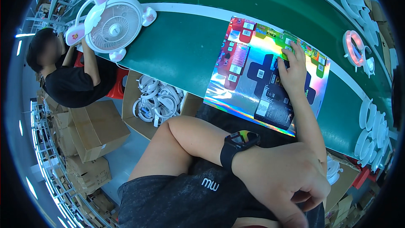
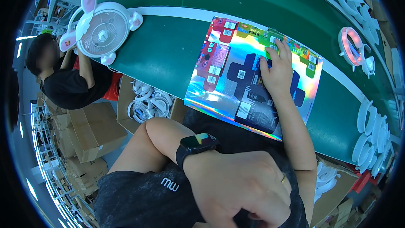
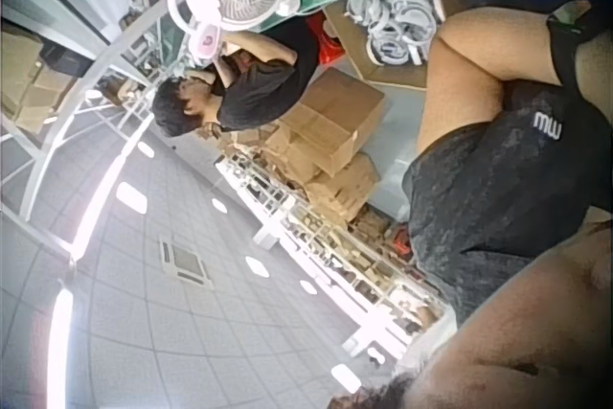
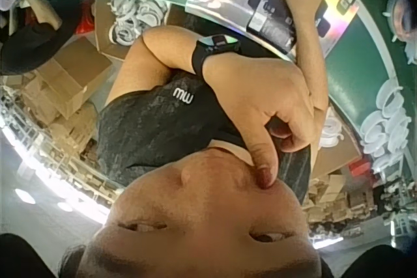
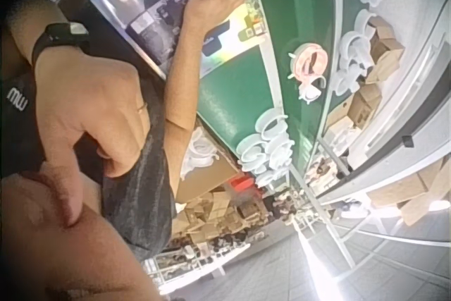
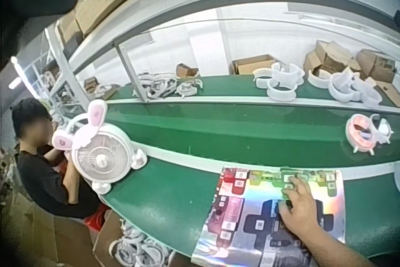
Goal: Assembling LED-equipped plastic ring components on a factory production line.
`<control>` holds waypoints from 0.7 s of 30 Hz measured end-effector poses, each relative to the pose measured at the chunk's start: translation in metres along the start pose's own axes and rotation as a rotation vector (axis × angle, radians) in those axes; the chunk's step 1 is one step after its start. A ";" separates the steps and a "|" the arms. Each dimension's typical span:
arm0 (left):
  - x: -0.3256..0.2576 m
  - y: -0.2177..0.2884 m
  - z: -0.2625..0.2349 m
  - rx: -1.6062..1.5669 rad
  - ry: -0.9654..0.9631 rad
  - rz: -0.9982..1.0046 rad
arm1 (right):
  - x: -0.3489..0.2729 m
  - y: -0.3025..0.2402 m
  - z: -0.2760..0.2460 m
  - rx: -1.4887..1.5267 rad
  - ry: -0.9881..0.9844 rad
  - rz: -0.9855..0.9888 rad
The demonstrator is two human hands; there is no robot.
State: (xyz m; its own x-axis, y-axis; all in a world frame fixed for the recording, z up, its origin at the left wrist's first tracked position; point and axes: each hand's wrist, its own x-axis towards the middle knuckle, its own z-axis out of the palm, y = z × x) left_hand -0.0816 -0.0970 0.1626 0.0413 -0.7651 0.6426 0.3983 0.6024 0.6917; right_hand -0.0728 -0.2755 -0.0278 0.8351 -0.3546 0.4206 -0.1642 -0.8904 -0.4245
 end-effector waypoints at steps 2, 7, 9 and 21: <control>-0.005 0.001 0.004 0.376 0.090 -0.173 | -0.001 -0.001 0.004 0.007 -0.002 0.001; 0.020 0.017 0.011 0.467 0.517 0.007 | -0.002 0.003 0.001 -0.006 0.006 0.001; 0.038 0.018 0.026 0.467 0.624 0.113 | -0.002 0.006 0.000 -0.010 0.005 -0.001; 0.035 0.013 0.035 0.845 0.426 0.207 | 0.001 0.000 0.002 0.002 0.018 -0.006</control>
State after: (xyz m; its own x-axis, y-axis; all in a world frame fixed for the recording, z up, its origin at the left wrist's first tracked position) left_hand -0.1071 -0.1080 0.2060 0.4312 -0.5440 0.7198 -0.4372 0.5719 0.6941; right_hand -0.0705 -0.2753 -0.0288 0.8264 -0.3540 0.4379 -0.1579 -0.8922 -0.4231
